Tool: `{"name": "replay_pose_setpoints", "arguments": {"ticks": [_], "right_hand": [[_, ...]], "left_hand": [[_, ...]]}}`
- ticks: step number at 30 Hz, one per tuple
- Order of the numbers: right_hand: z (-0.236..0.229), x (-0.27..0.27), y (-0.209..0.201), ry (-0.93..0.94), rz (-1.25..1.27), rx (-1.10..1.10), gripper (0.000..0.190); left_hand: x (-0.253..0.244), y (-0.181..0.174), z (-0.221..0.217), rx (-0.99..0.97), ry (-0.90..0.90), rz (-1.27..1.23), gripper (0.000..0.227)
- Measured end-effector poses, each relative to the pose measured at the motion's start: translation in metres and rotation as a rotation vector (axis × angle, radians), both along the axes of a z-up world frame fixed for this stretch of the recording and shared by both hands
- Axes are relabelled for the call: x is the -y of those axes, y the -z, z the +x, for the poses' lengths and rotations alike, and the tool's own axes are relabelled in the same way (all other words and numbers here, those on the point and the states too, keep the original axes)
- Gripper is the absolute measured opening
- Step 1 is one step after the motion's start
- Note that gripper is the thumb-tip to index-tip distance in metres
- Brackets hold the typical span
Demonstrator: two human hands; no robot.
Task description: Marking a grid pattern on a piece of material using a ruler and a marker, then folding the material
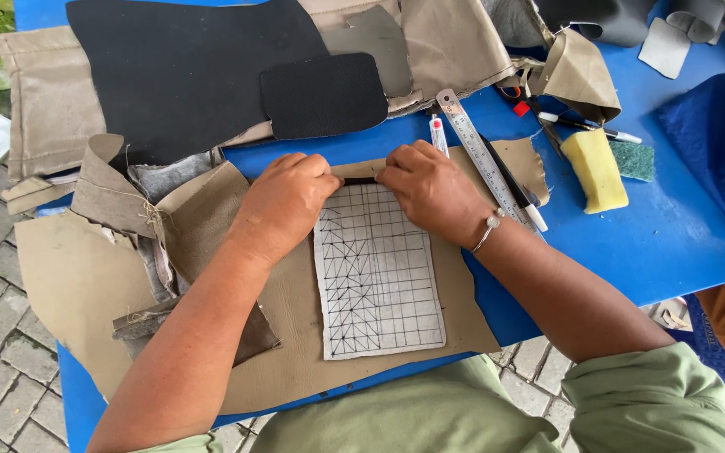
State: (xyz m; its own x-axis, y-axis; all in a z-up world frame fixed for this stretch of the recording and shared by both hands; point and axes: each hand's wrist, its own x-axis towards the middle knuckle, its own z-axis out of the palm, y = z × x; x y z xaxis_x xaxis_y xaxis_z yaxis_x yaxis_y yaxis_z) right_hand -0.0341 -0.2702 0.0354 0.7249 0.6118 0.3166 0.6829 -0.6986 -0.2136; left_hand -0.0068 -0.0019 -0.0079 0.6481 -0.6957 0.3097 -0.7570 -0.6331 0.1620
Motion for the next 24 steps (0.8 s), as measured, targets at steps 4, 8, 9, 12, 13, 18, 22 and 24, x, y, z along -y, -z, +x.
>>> {"name": "replay_pose_setpoints", "arguments": {"ticks": [4,8,9,12,13,18,22,24], "right_hand": [[0.004,0.004,0.003,0.013,0.120,-0.075,0.012],[0.004,0.011,0.023,-0.097,0.012,0.104,0.019],[0.006,0.014,0.030,-0.150,-0.045,0.192,0.022],[-0.001,0.010,0.015,-0.205,-0.115,0.249,0.014],[-0.004,0.011,0.013,-0.205,-0.112,0.244,0.014],[0.001,0.009,-0.015,-0.088,-0.094,-0.056,0.017],[0.010,0.006,-0.022,-0.037,-0.032,-0.198,0.017],[0.013,0.002,-0.024,-0.023,-0.058,-0.251,0.015]], "left_hand": [[0.000,-0.002,-0.003,0.029,-0.025,0.008,0.012],[-0.003,-0.015,-0.007,-0.009,-0.001,0.005,0.013],[-0.004,-0.017,-0.007,-0.045,0.004,-0.007,0.013],[-0.004,-0.033,-0.007,-0.043,0.045,0.018,0.013],[-0.005,-0.033,-0.008,-0.049,0.044,0.020,0.013],[-0.001,-0.049,0.005,-0.343,-0.048,0.054,0.016],[0.011,-0.072,0.006,-0.308,-0.032,0.175,0.016],[0.013,-0.068,0.008,-0.278,-0.078,0.250,0.014]]}}
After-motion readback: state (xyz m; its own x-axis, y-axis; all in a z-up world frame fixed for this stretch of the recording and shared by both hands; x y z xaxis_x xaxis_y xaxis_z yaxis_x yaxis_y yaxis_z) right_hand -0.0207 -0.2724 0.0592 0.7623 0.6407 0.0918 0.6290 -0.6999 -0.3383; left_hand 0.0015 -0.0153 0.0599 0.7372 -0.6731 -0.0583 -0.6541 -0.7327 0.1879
